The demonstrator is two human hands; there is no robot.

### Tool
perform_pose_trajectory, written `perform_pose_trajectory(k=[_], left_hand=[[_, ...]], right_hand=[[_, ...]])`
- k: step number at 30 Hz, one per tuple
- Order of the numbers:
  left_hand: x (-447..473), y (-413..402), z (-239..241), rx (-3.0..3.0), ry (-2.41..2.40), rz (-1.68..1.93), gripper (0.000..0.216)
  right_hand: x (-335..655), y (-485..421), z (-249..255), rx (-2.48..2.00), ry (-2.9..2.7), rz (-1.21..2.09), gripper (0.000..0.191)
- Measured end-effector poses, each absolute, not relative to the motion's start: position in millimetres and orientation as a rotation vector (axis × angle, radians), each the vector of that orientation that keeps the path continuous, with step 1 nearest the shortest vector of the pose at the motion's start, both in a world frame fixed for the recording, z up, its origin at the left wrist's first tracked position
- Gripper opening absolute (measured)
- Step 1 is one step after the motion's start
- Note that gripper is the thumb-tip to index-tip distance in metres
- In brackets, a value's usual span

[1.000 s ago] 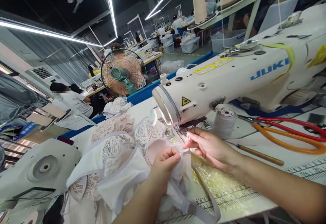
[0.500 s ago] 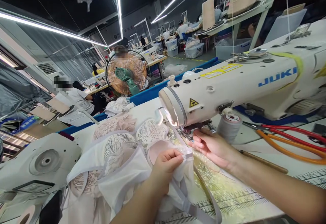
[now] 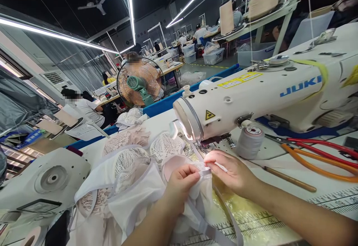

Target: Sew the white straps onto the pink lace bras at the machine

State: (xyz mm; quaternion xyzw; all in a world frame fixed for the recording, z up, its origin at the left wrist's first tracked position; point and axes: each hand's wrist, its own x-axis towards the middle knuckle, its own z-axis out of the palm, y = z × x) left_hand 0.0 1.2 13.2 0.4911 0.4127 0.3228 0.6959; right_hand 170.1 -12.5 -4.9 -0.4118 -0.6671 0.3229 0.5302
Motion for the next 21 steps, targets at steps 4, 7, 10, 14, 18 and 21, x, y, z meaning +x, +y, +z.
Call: perform_pose_trajectory(k=[4, 7, 10, 14, 18, 21], left_hand=[[1.6, -1.0, 17.2, 1.150, 0.914, 0.743, 0.031], [2.5, -1.8, 19.7, 1.156, 0.928, 0.732, 0.031], [2.7, -2.0, 20.4, 1.183, 0.973, 0.711, 0.029], [2.1, -1.5, 20.2, 1.227, 1.022, 0.666, 0.026], [1.5, -0.8, 20.6, 1.250, 1.030, 0.632, 0.026], [1.8, -0.8, 21.2, 1.276, 1.040, 0.606, 0.025]], right_hand=[[172.4, -13.6, -2.5, -0.898, -1.835, 0.647, 0.018], [175.0, -12.2, -2.9, -0.939, -1.919, 0.674, 0.018], [178.1, -12.4, -0.8, -0.951, -1.984, 0.711, 0.019], [185.3, -12.5, 6.4, -0.976, -2.002, 0.804, 0.022], [195.7, -8.7, 11.6, -0.995, -2.007, 1.023, 0.020], [200.2, -5.7, 11.8, -0.981, -2.072, 1.051, 0.017]])
